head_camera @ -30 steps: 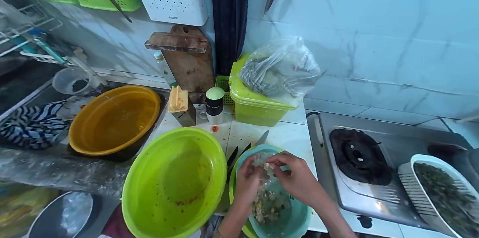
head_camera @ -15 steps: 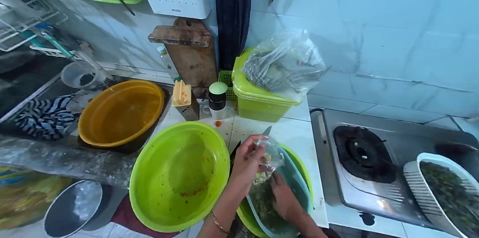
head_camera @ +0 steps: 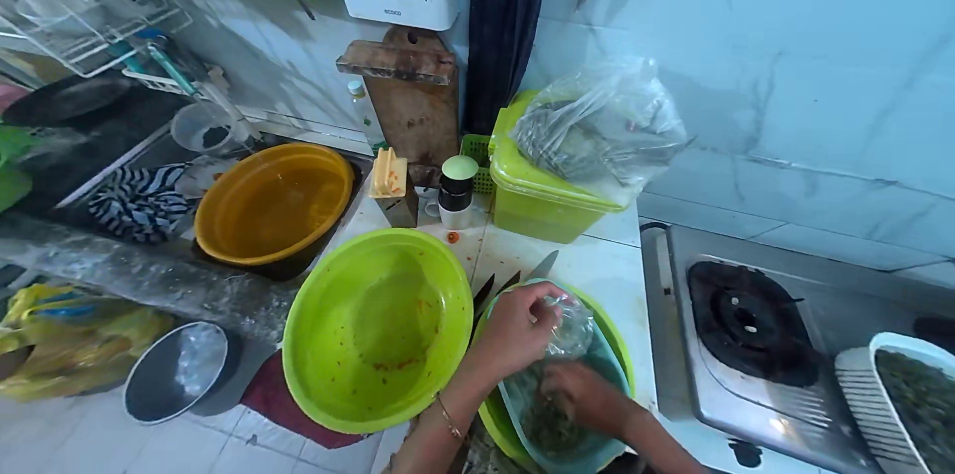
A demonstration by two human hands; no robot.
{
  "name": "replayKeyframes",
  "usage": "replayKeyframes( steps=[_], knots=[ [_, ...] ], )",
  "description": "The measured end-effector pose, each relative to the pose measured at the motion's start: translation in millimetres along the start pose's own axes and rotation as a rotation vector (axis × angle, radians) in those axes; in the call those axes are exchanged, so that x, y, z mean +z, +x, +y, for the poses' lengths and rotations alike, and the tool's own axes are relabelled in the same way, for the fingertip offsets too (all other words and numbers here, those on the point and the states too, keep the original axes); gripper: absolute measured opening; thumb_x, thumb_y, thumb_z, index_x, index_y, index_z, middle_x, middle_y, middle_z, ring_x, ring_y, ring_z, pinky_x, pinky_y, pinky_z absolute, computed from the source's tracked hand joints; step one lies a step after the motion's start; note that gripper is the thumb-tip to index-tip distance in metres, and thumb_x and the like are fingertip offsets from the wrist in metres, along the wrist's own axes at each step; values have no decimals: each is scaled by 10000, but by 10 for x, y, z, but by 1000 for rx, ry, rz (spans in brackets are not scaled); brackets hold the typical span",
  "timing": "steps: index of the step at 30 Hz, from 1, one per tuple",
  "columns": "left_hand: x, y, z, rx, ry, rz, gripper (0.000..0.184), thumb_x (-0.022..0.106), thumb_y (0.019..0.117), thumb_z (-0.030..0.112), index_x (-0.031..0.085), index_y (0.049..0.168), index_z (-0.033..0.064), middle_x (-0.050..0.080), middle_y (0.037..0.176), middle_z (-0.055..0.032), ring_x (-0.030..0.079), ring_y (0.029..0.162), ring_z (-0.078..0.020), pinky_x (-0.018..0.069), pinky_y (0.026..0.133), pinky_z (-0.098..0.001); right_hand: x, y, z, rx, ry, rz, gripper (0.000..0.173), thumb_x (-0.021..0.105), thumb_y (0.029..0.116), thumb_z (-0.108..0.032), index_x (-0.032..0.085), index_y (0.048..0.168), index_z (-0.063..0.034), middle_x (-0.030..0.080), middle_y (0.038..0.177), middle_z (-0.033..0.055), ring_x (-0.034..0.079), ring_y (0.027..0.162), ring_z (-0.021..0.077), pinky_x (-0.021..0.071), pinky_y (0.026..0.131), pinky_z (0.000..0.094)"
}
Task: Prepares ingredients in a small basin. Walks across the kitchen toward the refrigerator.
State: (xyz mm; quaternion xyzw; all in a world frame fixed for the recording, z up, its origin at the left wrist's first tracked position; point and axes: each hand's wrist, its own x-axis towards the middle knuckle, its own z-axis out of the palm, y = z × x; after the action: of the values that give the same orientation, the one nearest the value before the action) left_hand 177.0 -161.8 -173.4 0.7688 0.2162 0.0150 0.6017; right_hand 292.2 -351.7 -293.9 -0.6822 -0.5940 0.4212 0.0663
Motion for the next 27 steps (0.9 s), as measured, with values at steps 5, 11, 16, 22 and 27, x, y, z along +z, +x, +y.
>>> replayKeyframes(
  steps=[5,11,16,22,27],
  knots=[
    [89,43,-252,-1,84,154,250,574,1027,240,729,1207,162,723,997,-25,683,890,-122,567,848,-340,159,44,-68,166,-126,104,516,614,900,-6,611,1406,-103,549,1462,216,512,1361,435,442,1050,663],
    [102,73,-247,219,-281,372,176,597,1025,118,734,1126,73,733,961,-39,707,853,-142,612,789,-295,33,127,-93,153,53,227,395,529,946,10,680,1309,-24,594,1416,219,554,1341,381,455,1125,523],
    [51,110,-148,267,-362,363,177,593,1030,104,730,1129,53,721,940,-72,699,865,-192,608,797,-319,258,314,-51,-9,112,92,482,555,897,77,669,1341,-75,584,1436,197,527,1368,373,425,1153,517],
    [44,43,-371,251,-385,355,188,580,1035,108,720,1131,29,730,990,-92,709,883,-202,615,801,-331,-15,-343,7,-21,507,-3,293,459,1020,-35,739,1105,-45,750,1070,90,722,963,192,592,897,416],
    [143,20,-493,223,-395,348,190,581,1028,95,733,1129,40,737,1038,-79,706,883,-179,609,783,-308,150,-232,-53,89,508,-128,307,465,997,15,683,1212,41,707,1187,217,680,1115,338,506,1017,539]
  ],
)
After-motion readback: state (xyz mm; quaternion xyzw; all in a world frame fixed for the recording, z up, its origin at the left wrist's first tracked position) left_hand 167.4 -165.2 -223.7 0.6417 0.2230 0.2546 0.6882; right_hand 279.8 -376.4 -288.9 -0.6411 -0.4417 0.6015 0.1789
